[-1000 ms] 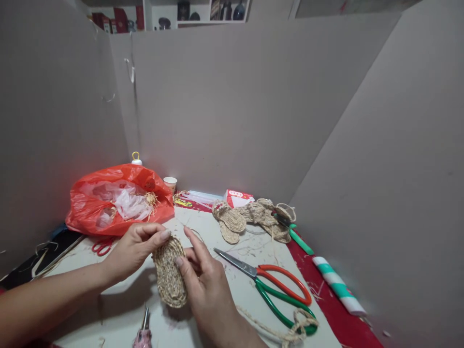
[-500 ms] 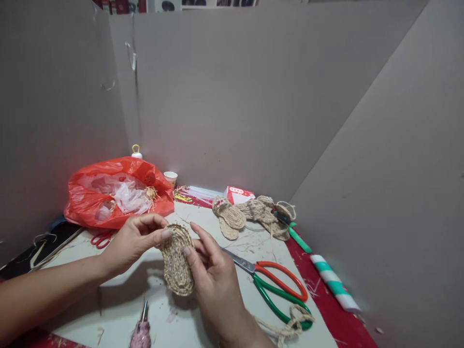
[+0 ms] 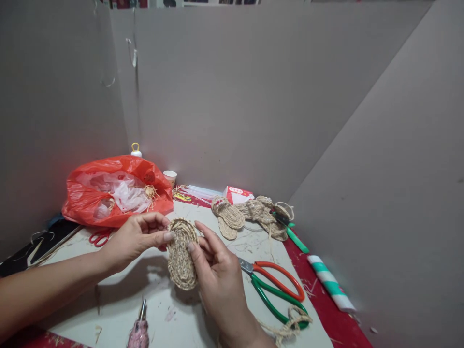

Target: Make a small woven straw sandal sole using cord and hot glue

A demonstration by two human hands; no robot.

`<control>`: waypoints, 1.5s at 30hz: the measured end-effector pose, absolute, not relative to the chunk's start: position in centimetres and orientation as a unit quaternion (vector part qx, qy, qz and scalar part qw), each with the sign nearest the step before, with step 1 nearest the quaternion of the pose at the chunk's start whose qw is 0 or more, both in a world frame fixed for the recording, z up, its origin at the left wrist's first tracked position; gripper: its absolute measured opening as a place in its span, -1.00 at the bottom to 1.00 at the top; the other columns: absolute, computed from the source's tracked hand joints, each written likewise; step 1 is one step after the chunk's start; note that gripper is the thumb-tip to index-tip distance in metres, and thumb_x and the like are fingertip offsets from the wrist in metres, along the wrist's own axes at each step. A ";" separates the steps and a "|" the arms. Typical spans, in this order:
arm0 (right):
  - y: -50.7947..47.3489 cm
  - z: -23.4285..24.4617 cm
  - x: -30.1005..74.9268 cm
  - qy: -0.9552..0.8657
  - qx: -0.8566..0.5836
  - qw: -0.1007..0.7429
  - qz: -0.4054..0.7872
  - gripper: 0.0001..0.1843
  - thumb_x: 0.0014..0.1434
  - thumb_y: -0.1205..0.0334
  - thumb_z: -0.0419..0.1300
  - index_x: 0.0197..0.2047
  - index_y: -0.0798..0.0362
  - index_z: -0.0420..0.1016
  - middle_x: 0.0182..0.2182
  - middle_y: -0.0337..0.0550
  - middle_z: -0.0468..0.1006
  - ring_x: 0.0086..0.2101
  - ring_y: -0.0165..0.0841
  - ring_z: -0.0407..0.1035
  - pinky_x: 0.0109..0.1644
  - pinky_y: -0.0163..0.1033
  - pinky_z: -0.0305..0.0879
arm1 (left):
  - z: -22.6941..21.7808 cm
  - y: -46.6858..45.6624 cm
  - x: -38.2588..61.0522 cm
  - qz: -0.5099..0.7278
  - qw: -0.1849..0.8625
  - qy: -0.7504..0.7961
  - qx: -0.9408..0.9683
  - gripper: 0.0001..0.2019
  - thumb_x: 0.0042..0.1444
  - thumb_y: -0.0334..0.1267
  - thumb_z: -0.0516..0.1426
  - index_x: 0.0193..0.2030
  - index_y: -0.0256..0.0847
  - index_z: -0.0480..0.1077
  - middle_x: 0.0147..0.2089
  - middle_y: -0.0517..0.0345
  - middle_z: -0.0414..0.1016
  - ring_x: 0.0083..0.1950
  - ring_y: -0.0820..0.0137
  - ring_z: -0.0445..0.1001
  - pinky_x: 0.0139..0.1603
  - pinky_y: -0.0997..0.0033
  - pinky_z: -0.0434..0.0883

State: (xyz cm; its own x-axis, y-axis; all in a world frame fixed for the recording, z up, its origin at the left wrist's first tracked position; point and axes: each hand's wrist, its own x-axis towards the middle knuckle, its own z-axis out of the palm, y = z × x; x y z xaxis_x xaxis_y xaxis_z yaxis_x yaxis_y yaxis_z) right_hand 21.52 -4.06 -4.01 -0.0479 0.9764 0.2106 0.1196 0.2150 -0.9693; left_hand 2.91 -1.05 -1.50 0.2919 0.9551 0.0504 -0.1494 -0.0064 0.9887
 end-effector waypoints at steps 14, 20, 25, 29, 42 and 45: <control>-4.4 -3.2 21.4 -0.549 -0.461 0.528 0.455 -0.49 0.09 0.03 0.29 0.08 0.05 0.42 -0.37 -0.16 0.58 -0.37 -0.36 0.45 -0.32 -0.28 0.41 | -2.2 -0.5 2.7 0.444 0.666 0.330 0.500 -0.82 -0.09 -0.22 0.34 -0.39 -0.25 0.49 -0.44 0.22 0.45 -0.41 0.49 0.38 -0.27 0.41 0.36; -4.4 -2.6 21.4 -0.523 -0.417 0.546 0.504 -0.64 0.07 0.10 0.34 -0.05 -0.03 0.49 -0.37 -0.22 0.61 -0.36 -0.40 0.47 -0.25 -0.33 0.44 | -1.9 -0.6 2.6 0.442 0.667 0.311 0.512 -0.82 -0.04 -0.20 0.31 -0.39 -0.26 0.46 -0.43 0.22 0.41 -0.40 0.50 0.35 -0.28 0.43 0.32; -4.9 -3.3 20.8 -0.562 -0.402 0.511 0.512 -0.65 0.17 0.13 0.25 0.02 -0.03 0.42 -0.42 -0.29 0.55 -0.43 -0.46 0.38 -0.34 -0.37 0.35 | -1.6 -1.3 3.0 0.428 0.617 0.310 0.583 -0.75 0.01 -0.14 0.28 -0.20 -0.21 0.49 -0.27 0.16 0.47 -0.26 0.43 0.39 -0.19 0.40 0.31; -5.2 -4.4 20.3 -0.641 -0.409 0.474 0.444 -0.59 0.26 0.20 0.13 0.17 -0.03 0.28 -0.46 -0.32 0.47 -0.52 -0.48 0.21 -0.44 -0.34 0.20 | -2.0 -1.8 3.4 0.411 0.607 0.335 0.591 -0.81 -0.02 -0.18 0.29 -0.30 -0.25 0.53 -0.36 0.16 0.48 -0.33 0.44 0.38 -0.26 0.42 0.32; -5.4 -5.1 20.3 -0.733 -0.422 0.471 0.251 -0.65 0.23 0.30 0.12 0.09 0.13 0.42 -0.48 -0.25 0.52 -0.53 -0.45 0.38 -0.46 -0.37 0.38 | -2.5 -1.9 3.5 0.500 0.599 0.351 0.518 -0.81 0.00 -0.21 0.28 -0.44 -0.30 0.46 -0.50 0.24 0.42 -0.49 0.55 0.33 -0.45 0.56 0.29; -5.4 -5.0 20.3 -0.761 -0.393 0.480 0.191 -0.66 0.26 0.34 0.10 0.07 0.18 0.46 -0.16 0.00 0.65 -0.21 -0.34 0.55 -0.11 -0.33 0.48 | -2.3 -1.8 3.4 0.522 0.599 0.355 0.492 -0.79 -0.02 -0.21 0.29 -0.50 -0.29 0.43 -0.54 0.26 0.41 -0.52 0.56 0.33 -0.49 0.58 0.28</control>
State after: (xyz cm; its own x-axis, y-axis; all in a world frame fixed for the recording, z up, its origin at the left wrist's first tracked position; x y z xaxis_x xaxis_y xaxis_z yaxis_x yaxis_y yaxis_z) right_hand 20.28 -5.43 -5.04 -0.2316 0.7810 0.5800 0.4144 0.6186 -0.6675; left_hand 3.38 -1.82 -2.29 0.2014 0.9755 0.0884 -0.2760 -0.0301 0.9607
